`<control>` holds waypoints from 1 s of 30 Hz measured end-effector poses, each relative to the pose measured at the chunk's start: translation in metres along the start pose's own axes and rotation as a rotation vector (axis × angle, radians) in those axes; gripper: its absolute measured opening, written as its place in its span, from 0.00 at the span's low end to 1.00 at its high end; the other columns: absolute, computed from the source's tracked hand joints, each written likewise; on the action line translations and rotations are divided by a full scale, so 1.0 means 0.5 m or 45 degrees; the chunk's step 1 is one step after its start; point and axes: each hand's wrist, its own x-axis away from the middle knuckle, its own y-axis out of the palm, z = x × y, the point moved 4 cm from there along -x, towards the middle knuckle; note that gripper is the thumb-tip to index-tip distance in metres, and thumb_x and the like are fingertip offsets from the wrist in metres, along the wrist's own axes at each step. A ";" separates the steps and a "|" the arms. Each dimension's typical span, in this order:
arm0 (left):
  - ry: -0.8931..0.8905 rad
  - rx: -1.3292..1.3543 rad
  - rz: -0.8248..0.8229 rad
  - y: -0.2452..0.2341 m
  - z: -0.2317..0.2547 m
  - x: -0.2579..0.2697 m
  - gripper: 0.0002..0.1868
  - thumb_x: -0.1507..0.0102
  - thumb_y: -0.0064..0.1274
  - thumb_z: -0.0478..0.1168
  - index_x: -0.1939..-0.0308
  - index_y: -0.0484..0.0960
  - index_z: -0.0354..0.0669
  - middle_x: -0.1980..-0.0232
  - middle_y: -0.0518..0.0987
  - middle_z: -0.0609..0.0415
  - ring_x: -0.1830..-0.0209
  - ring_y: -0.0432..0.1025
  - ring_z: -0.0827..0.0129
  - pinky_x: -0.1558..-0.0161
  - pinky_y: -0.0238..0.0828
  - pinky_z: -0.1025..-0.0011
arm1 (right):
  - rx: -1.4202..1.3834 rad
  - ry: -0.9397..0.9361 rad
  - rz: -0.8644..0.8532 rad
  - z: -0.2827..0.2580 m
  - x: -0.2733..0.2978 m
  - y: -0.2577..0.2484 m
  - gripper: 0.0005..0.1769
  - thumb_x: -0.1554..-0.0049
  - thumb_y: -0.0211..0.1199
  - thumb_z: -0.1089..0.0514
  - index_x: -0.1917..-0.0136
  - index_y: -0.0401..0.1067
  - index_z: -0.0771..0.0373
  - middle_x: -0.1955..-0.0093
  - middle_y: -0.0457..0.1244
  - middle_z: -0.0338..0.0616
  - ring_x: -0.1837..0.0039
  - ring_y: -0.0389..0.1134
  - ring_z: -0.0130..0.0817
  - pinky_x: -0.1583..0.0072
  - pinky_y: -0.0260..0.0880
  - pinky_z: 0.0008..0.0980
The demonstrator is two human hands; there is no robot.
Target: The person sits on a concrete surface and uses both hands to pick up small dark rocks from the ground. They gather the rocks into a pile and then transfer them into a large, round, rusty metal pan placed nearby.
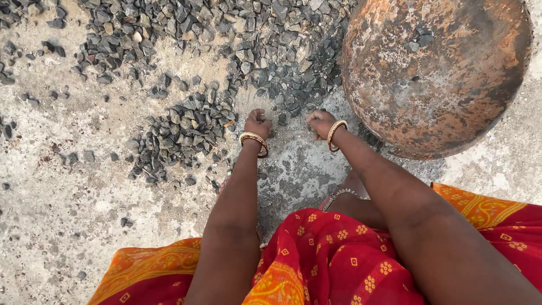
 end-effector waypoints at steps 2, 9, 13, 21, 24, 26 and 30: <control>-0.169 0.710 -0.109 0.022 -0.085 -0.052 0.18 0.40 0.49 0.31 0.45 0.74 0.33 0.63 0.80 0.47 0.67 0.77 0.63 0.63 0.78 0.67 | -0.090 -0.030 0.031 0.001 -0.010 -0.004 0.15 0.38 0.56 0.54 0.40 0.70 0.62 0.50 0.65 0.48 0.54 0.69 0.42 0.51 0.71 0.44; -0.195 0.311 -0.151 -0.027 0.003 -0.002 0.14 0.36 0.61 0.41 0.55 0.79 0.33 0.61 0.80 0.44 0.71 0.75 0.63 0.70 0.76 0.63 | 1.042 -0.373 0.341 -0.077 0.074 0.029 0.20 0.44 0.65 0.55 0.41 0.66 0.62 0.37 0.61 0.58 0.42 0.68 0.55 0.40 0.70 0.48; 0.147 -0.465 -0.247 0.038 0.005 0.019 0.16 0.42 0.63 0.42 0.52 0.81 0.41 0.50 0.78 0.44 0.54 0.78 0.54 0.49 0.75 0.60 | 1.363 -0.450 0.335 -0.016 0.021 0.040 0.17 0.39 0.58 0.61 0.37 0.64 0.63 0.29 0.56 0.65 0.41 0.68 0.61 0.41 0.71 0.53; -0.024 -0.065 -0.094 0.017 -0.036 -0.004 0.11 0.44 0.60 0.33 0.59 0.78 0.37 0.65 0.79 0.50 0.60 0.80 0.55 0.52 0.78 0.60 | -0.474 -0.125 0.006 0.040 -0.110 0.010 0.13 0.35 0.55 0.55 0.46 0.74 0.67 0.60 0.63 0.53 0.59 0.63 0.45 0.59 0.62 0.43; -0.358 1.580 -0.309 0.045 -0.105 -0.074 0.06 0.41 0.53 0.32 0.60 0.79 0.45 0.74 0.77 0.54 0.80 0.71 0.68 0.79 0.69 0.69 | -0.261 -0.041 0.143 -0.092 0.002 0.021 0.14 0.36 0.66 0.52 0.49 0.69 0.65 0.59 0.65 0.44 0.55 0.67 0.42 0.54 0.65 0.43; -0.378 1.481 -0.346 0.027 -0.064 -0.079 0.03 0.36 0.56 0.35 0.61 0.78 0.41 0.73 0.76 0.53 0.79 0.73 0.66 0.77 0.73 0.67 | 0.059 -0.257 0.288 -0.091 -0.016 0.029 0.10 0.41 0.66 0.57 0.49 0.71 0.63 0.56 0.67 0.44 0.52 0.69 0.40 0.49 0.69 0.40; -0.141 0.659 -0.264 0.044 -0.008 -0.087 0.07 0.37 0.59 0.31 0.54 0.82 0.39 0.63 0.79 0.50 0.69 0.75 0.64 0.66 0.77 0.62 | 0.740 -0.623 0.430 -0.134 0.034 0.062 0.19 0.46 0.64 0.62 0.41 0.69 0.58 0.43 0.64 0.54 0.47 0.71 0.48 0.43 0.71 0.44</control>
